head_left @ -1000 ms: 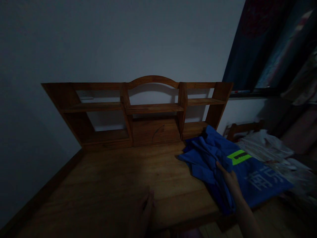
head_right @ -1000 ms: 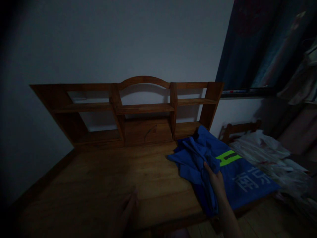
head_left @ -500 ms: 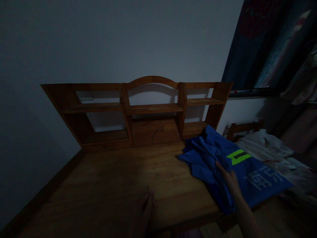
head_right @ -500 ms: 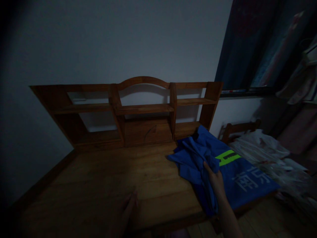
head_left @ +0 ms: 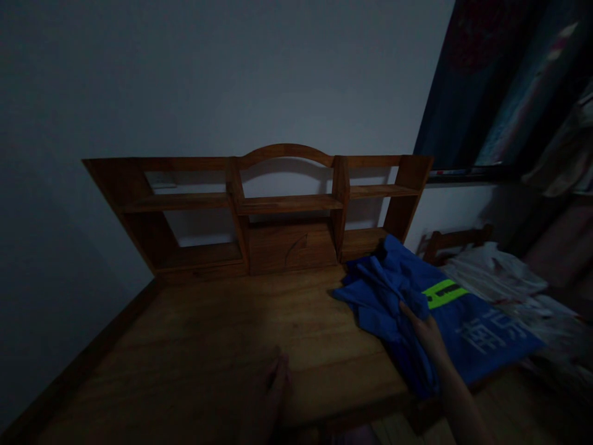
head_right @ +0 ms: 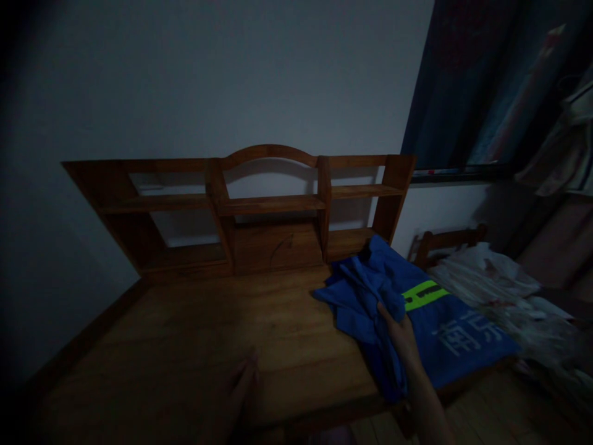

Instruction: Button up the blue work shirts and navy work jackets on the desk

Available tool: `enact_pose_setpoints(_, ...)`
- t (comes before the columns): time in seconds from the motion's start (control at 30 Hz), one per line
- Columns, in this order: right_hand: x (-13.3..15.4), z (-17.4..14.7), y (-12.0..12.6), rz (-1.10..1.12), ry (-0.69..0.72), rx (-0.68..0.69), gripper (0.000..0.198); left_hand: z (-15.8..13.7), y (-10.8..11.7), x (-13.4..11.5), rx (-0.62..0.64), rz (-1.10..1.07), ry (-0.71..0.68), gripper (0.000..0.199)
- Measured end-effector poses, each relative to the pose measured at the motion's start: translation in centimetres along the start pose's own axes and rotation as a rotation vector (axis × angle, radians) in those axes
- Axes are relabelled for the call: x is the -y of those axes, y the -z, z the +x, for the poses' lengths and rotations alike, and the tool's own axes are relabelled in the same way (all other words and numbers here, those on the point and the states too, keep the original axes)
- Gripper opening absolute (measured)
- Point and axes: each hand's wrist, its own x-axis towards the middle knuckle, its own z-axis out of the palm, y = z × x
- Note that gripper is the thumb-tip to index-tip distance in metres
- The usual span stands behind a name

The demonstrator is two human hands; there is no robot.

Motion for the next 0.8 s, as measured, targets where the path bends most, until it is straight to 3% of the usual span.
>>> enact_pose_setpoints(0.07, 0.7, -0.1, -0.6, -0.096, 0.133, 0.015, 0.067, 0.0, -0.2, 0.2, 0.016, -0.011, -0.005, 0.048)
enact_pose_setpoints(0.17, 2.1, -0.5, -1.9, -0.462, 0.311, 0.069, 0.065, 0.1, -0.3, 0.6, 0.069, -0.001, -0.009, 0.050)
enact_pose_setpoints(0.27, 3.7, -0.7, -3.2, -0.874, 0.358, 0.153, 0.056, 0.1, -0.3, 0.8, 0.088, 0.003, -0.034, 0.051)
enact_pose_setpoints(0.33, 4.6, -0.6, -3.7, -1.029, 0.387, 0.197, 0.055, 0.1, -0.3, 0.8, 0.079, -0.003, -0.055, 0.051)
enact_pose_setpoints(0.47, 5.8, -0.4, -3.9, -1.154, 0.532, 0.270, 0.055, 0.0, -0.3, 0.8, 0.070, -0.030, -0.069, 0.050)
enact_pose_setpoints(0.63, 6.6, -1.5, -4.1, -1.239, 0.776, 0.261, 0.043, -0.1, -0.1, 0.5, 0.065, -0.029, -0.088, 0.051)
enact_pose_setpoints(0.7, 6.7, -1.9, -4.3, -1.246, 0.794, 0.205, 0.044, -0.1, -0.1, 0.5, 0.068, -0.027, -0.091, 0.053)
enact_pose_setpoints(0.8, 6.9, -2.1, -4.6, -1.282, 0.677, 0.075, 0.051, 0.1, -0.2, 0.8, 0.070, -0.040, -0.073, 0.056)
